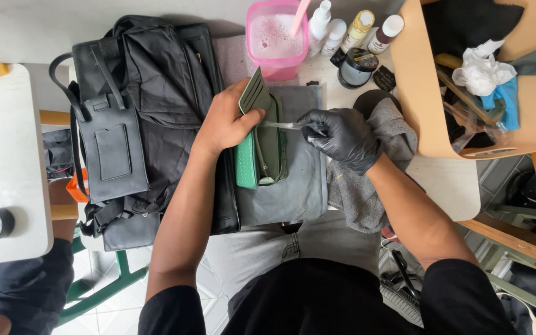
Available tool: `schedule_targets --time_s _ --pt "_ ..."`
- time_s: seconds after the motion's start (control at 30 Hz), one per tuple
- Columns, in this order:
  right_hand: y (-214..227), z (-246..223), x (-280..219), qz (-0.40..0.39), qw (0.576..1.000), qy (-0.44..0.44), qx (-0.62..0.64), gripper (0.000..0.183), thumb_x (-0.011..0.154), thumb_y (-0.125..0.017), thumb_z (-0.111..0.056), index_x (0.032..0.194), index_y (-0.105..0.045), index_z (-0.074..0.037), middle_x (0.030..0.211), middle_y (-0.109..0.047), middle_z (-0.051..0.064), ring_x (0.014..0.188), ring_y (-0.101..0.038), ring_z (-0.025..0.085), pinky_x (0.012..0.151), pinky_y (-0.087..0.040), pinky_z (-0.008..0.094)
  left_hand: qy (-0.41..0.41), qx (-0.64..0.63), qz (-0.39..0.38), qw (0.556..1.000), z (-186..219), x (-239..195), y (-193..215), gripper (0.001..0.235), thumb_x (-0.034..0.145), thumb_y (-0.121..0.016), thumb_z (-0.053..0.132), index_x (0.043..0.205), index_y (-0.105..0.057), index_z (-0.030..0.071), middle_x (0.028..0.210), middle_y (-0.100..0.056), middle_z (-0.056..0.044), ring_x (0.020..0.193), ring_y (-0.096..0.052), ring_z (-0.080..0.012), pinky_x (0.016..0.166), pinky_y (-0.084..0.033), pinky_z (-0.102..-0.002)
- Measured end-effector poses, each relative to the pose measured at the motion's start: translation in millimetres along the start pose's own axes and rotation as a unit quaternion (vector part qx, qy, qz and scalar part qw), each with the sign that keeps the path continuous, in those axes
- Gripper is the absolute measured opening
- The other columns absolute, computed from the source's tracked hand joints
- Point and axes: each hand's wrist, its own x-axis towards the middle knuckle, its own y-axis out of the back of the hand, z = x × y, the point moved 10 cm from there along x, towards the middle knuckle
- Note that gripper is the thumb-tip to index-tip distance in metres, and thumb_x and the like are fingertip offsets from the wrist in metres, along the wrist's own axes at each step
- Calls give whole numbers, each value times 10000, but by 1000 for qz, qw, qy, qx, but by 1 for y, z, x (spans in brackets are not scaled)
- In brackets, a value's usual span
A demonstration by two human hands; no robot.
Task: Applying green dye or treatment to a leather wallet using a cloth and a brush
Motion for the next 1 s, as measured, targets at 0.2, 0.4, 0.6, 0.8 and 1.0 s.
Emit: schedule_targets --time_s 0.2,0.4,0.6,0.8,1.0 --pt "5 -23 -10 -17 1000 -15 3 155 849 -810 -364 985 -738 -378 812 -763 -67 856 -749 254 777 -596 394 -22 -49 -14 998 10 -1 -4 292 817 -735 188 1048 -647 34 884 -643 -214 888 -670 -437 775 -518 -519" --pt "7 -46 -16 -51 998 45 3 172 791 -839 -342 934 -743 -348 719 -737 -22 771 -756 278 729 -592 421 -37 -39 -18 998 25 1 -3 293 818 -741 181 1033 -630 16 883 -628 -235 878 -653 -478 762 -508 -536" --pt "-18 -44 -20 -163 984 7 73 238 764 -806 -261 990 -783 -330 794 -791 31 842 -760 348 805 -600 474 -23 -4 -27 999 29 1 -8 355 814 -737 217 1099 -631 33 908 -627 -250 916 -633 -520 775 -494 -565" --pt "-15 -56 -20 -119 988 52 82 412 722 -840 -213 1108 -767 -335 790 -789 34 798 -759 359 817 -613 521 -13 10 -28 999 31 2 -7 359 815 -735 242 1096 -623 50 914 -629 -242 920 -629 -519 775 -495 -564" --pt "-25 -29 -11 -81 995 48 25 460 814 -823 -317 1253 -711 -401 839 -789 -27 847 -763 301 848 -612 482 -20 17 -31 999 26 3 -7 360 818 -739 243 1101 -626 50 922 -636 -247 928 -634 -523 773 -499 -565"
